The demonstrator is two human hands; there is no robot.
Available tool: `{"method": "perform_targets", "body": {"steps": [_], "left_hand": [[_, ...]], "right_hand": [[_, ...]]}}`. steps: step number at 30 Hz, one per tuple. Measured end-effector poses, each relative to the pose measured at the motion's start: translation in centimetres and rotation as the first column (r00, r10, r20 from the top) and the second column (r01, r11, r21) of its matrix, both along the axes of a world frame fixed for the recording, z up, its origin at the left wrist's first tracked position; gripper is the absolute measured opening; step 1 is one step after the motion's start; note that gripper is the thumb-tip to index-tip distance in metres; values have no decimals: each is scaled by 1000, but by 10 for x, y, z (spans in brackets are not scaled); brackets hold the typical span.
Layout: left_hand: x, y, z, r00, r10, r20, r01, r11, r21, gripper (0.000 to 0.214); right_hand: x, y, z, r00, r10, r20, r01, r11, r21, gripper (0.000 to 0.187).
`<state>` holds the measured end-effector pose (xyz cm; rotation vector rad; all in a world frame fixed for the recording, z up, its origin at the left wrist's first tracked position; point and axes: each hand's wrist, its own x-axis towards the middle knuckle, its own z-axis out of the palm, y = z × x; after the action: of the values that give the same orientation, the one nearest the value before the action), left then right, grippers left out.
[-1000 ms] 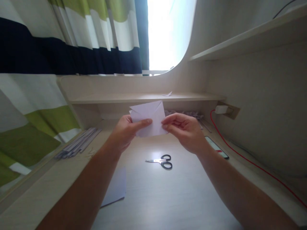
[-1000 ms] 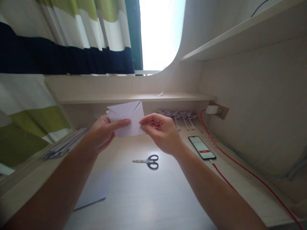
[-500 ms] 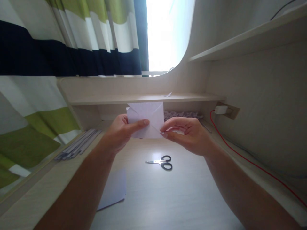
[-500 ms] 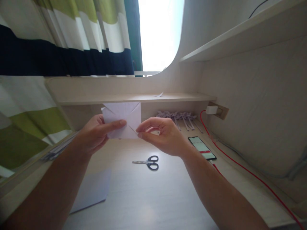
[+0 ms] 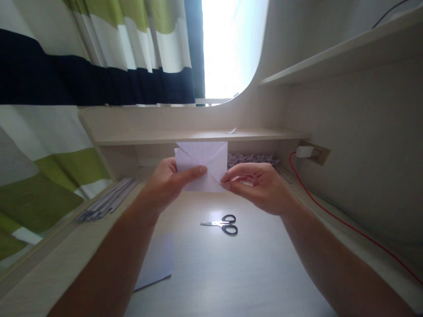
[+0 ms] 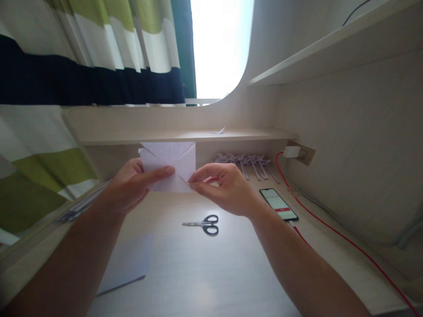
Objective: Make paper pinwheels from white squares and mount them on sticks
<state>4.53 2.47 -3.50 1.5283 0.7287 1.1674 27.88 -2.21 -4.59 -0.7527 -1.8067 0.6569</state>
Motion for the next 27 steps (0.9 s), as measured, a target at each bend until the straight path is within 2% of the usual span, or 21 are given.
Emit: {"method": "perform_targets", "body": {"steps": [14,27], "left_hand": [[0,1,-3,1000,16,-26,-15,999,41,26],[0,5,-7,997,55,-48,-52,996,68,30]], "right_hand": [[-1,1,-3,999,-23,-24,23,1000,15,7],[-4,2,-6,999,-9,-51,7,999,-45,6]]}}
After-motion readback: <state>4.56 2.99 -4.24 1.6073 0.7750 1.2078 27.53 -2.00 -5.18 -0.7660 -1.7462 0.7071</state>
